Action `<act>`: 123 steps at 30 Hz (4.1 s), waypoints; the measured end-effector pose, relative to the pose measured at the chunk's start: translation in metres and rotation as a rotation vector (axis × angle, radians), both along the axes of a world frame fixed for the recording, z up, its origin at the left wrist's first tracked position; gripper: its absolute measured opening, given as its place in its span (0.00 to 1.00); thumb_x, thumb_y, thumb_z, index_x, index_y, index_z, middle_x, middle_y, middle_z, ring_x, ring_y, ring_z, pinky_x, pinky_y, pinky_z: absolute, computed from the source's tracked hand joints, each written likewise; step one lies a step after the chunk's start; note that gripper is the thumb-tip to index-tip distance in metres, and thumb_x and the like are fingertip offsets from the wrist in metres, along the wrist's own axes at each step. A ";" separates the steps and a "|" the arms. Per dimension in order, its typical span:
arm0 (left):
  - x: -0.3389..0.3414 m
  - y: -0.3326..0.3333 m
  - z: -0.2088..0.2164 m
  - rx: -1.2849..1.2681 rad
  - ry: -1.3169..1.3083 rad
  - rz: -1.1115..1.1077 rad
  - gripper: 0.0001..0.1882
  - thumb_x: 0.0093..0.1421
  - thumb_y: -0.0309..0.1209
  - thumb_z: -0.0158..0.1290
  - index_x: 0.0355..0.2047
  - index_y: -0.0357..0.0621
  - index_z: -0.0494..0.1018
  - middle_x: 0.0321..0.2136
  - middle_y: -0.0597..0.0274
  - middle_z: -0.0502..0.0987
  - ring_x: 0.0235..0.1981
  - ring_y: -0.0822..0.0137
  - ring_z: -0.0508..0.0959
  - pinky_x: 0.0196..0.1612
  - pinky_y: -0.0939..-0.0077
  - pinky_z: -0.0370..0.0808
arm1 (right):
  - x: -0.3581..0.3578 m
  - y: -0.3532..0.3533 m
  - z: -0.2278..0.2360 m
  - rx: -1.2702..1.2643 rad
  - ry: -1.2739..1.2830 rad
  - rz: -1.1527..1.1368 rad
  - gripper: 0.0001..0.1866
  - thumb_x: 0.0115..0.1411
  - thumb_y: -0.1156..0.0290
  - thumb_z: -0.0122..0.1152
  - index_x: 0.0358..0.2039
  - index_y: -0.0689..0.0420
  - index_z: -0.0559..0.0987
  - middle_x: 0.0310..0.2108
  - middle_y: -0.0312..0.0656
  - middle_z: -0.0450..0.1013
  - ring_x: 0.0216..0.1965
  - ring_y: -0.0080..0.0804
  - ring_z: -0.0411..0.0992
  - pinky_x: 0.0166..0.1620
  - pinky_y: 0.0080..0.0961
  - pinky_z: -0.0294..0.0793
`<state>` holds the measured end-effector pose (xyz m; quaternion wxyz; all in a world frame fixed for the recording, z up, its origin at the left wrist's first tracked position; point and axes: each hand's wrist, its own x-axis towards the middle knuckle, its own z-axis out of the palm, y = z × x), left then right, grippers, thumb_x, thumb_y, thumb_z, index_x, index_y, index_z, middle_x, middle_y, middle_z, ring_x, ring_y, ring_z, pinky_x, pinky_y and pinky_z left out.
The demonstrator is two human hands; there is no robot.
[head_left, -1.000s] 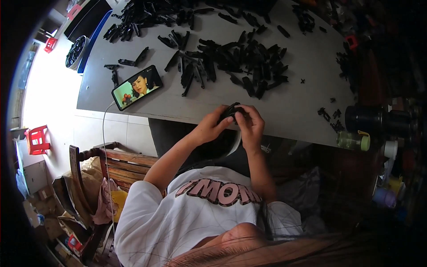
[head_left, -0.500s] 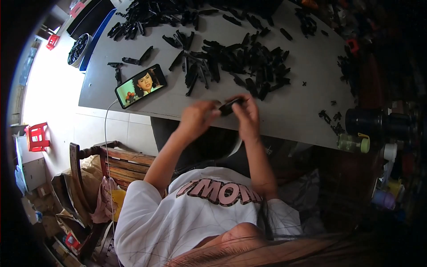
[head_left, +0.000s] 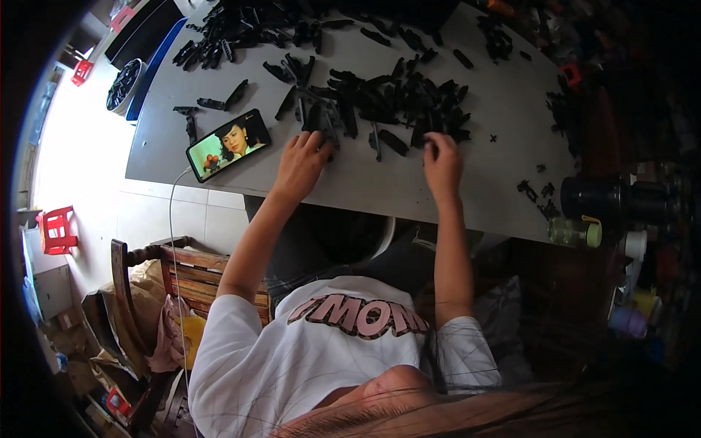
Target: Assembling small black plastic components by hand on a table.
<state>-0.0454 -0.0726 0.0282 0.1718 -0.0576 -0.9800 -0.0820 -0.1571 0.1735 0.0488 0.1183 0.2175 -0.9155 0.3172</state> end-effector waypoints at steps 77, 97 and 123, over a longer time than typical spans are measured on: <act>0.045 0.067 0.010 1.362 -0.247 -0.146 0.19 0.60 0.29 0.47 0.50 0.36 0.60 0.27 0.51 0.72 0.28 0.64 0.74 0.33 0.75 0.70 | 0.111 -0.057 0.022 -0.952 -0.673 0.093 0.14 0.55 0.71 0.60 0.40 0.64 0.72 0.43 0.37 0.66 0.38 0.19 0.67 0.40 0.16 0.67; -0.022 0.000 0.029 0.114 0.069 0.389 0.16 0.47 0.35 0.57 0.34 0.45 0.68 0.32 0.60 0.71 0.35 0.60 0.70 0.36 0.68 0.67 | 0.063 -0.010 -0.013 -0.402 -0.376 0.039 0.10 0.58 0.69 0.55 0.37 0.62 0.74 0.28 0.37 0.72 0.32 0.22 0.70 0.36 0.19 0.68; 0.022 0.055 0.009 1.501 -0.219 0.031 0.16 0.63 0.35 0.43 0.48 0.38 0.62 0.26 0.62 0.68 0.26 0.73 0.68 0.30 0.81 0.67 | 0.082 -0.071 0.007 -1.309 -0.935 0.433 0.14 0.58 0.71 0.54 0.44 0.60 0.70 0.38 0.39 0.70 0.26 0.20 0.67 0.27 0.15 0.67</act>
